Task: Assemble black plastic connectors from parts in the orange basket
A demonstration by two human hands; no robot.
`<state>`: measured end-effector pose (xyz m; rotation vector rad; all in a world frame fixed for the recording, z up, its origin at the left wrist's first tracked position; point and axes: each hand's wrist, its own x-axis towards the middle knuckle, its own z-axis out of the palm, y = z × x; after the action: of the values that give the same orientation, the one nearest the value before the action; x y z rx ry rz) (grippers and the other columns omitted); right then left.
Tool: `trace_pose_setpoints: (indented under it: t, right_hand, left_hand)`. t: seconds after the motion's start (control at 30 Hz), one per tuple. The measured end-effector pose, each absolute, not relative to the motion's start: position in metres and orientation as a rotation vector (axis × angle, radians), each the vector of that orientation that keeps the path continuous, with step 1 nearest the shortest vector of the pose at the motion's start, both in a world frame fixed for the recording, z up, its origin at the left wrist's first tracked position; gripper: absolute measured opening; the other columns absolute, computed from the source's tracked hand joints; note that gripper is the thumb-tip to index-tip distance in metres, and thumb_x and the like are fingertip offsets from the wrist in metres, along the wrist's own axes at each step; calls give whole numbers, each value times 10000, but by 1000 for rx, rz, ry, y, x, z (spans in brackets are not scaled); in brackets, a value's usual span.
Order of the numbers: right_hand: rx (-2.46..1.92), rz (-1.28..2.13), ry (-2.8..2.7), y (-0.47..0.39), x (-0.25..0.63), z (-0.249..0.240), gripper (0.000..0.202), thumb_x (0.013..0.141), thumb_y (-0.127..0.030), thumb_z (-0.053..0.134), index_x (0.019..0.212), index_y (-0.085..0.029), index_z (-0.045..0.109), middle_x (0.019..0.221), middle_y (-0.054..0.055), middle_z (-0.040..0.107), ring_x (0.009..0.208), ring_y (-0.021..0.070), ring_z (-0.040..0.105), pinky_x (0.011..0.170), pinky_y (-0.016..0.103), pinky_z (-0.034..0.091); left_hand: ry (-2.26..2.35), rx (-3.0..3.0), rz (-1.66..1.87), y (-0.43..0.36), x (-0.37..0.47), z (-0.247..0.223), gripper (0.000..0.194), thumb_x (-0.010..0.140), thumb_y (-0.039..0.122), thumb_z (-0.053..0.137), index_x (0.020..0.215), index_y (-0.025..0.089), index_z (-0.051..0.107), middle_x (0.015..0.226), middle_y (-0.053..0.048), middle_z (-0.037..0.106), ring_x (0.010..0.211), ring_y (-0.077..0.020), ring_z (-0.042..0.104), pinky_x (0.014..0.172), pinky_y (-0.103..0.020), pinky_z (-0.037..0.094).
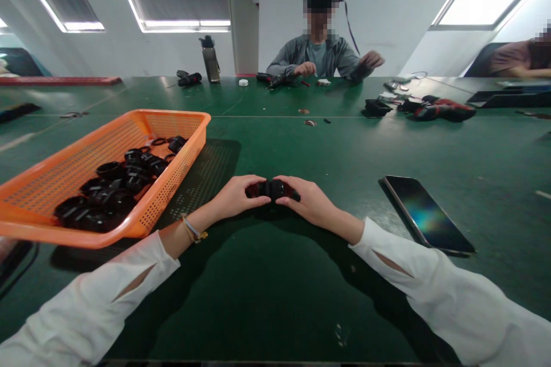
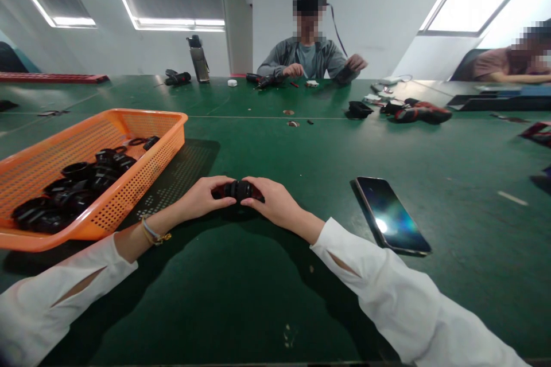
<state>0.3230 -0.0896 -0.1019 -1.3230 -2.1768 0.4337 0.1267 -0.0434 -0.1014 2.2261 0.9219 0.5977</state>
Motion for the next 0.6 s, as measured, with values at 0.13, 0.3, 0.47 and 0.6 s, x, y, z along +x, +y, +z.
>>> trace_pose_setpoints:
  t: [0.13,0.3,0.47,0.6]
  right_hand:
    - [-1365,492,-2176,-91,321,-100,316,785,-211,599,1097,-163,593,1039,92,686,939,217,640,826,364,495]
    - [-1383,593,-2119,-93,319,-97,264,816,-219,555,1068,-160,603,1016,90,687,901,212,635,784,343,479]
    - [-1373,703,-2063,-95,317,-95,233,842,-221,505,1035,-139,608,940,81,683,819,190,619,713,300,450]
    - [-1355,778,-2022,-95,316,-96,219,852,-218,471,1003,-133,605,890,68,674,768,175,603,674,279,428]
  left_hand:
    - [918,2300,607,-43,126,-101,347,721,351,649,986,128,639,851,-47,649,710,-152,575,650,-251,445]
    - [908,2355,603,-44,126,-101,355,723,356,656,996,131,635,856,-50,649,734,-164,586,672,-261,452]
    - [875,2404,632,-44,125,-101,352,726,349,662,1004,136,632,897,-63,663,803,-183,608,727,-275,467]
    - [822,2451,690,-45,124,-104,358,728,330,663,1014,119,624,946,-85,670,863,-192,620,783,-287,476]
